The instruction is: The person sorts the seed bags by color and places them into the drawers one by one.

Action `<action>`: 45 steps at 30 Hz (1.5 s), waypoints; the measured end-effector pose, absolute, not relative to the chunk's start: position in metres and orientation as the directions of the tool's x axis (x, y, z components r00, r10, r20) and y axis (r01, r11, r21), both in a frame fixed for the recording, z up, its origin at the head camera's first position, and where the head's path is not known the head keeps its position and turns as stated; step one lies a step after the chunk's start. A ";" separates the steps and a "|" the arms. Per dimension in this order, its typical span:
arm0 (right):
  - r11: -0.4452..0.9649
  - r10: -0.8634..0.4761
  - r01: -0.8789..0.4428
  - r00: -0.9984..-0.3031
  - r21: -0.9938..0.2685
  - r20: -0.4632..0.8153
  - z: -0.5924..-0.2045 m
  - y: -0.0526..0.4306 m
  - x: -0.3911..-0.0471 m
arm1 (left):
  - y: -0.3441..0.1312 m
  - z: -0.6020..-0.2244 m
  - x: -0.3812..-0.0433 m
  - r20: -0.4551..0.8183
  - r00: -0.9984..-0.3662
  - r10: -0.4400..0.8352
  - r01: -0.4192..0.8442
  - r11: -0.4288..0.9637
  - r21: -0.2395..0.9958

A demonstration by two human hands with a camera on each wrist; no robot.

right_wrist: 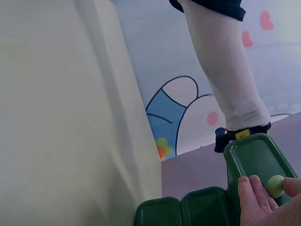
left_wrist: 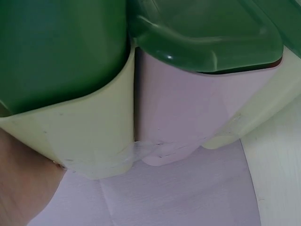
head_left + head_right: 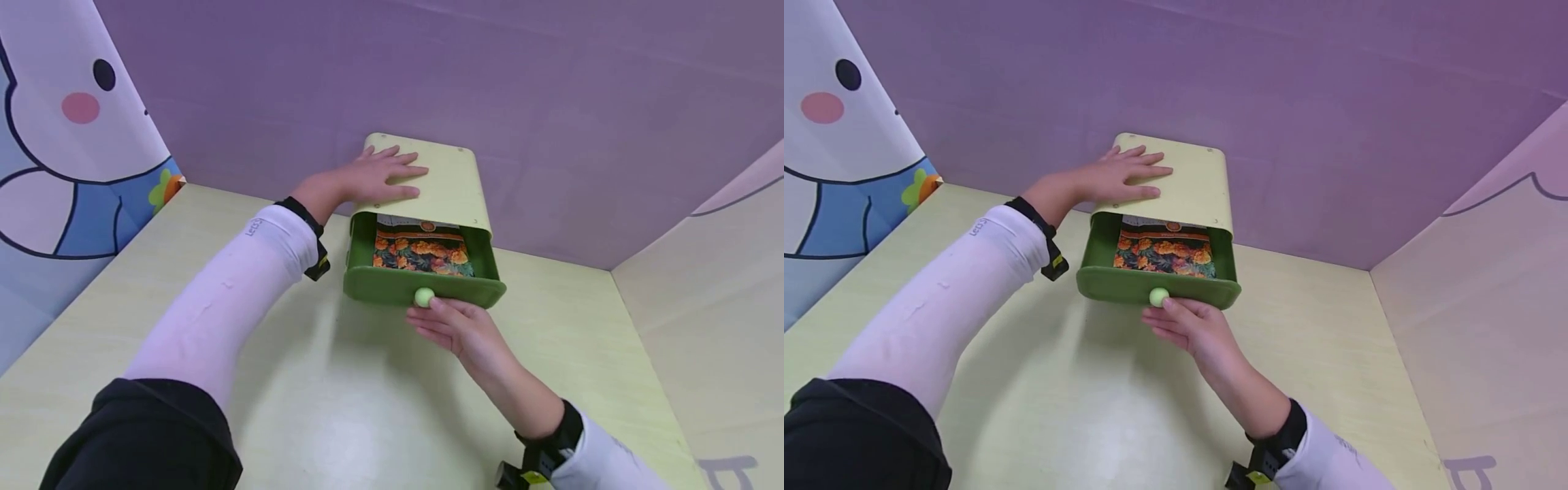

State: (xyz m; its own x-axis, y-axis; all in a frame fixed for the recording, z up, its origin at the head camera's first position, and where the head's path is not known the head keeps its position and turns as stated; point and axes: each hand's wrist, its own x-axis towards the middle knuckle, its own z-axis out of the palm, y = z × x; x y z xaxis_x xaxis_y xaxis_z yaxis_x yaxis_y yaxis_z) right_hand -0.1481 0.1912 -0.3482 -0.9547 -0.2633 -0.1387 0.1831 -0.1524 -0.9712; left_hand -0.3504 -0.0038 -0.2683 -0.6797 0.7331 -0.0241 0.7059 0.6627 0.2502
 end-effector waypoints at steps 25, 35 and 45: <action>-0.235 -0.209 0.214 -0.964 -0.948 -0.166 -0.339 0.188 -0.221 | -0.001 -0.267 -0.345 -0.027 -0.683 0.730 0.701 0.665 0.257; -0.197 -0.235 0.191 -0.961 -0.962 -0.143 -0.340 0.190 -0.226 | -0.002 -0.265 -0.343 -0.041 -0.688 0.725 0.695 0.674 0.249; -0.103 -0.219 0.108 -0.972 -0.989 -0.083 -0.346 0.210 -0.218 | -0.020 -0.275 -0.339 0.096 -0.716 0.692 0.592 0.529 0.608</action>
State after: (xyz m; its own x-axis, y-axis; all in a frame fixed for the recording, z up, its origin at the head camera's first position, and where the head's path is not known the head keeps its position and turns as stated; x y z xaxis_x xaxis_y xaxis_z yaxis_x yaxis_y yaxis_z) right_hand -0.2181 0.2096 -0.3457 -0.9721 -0.2191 -0.0833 0.1079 -0.1030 -0.9888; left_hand -0.3393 -0.0204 -0.2750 -0.7158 0.6916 0.0963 0.5924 0.5285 0.6080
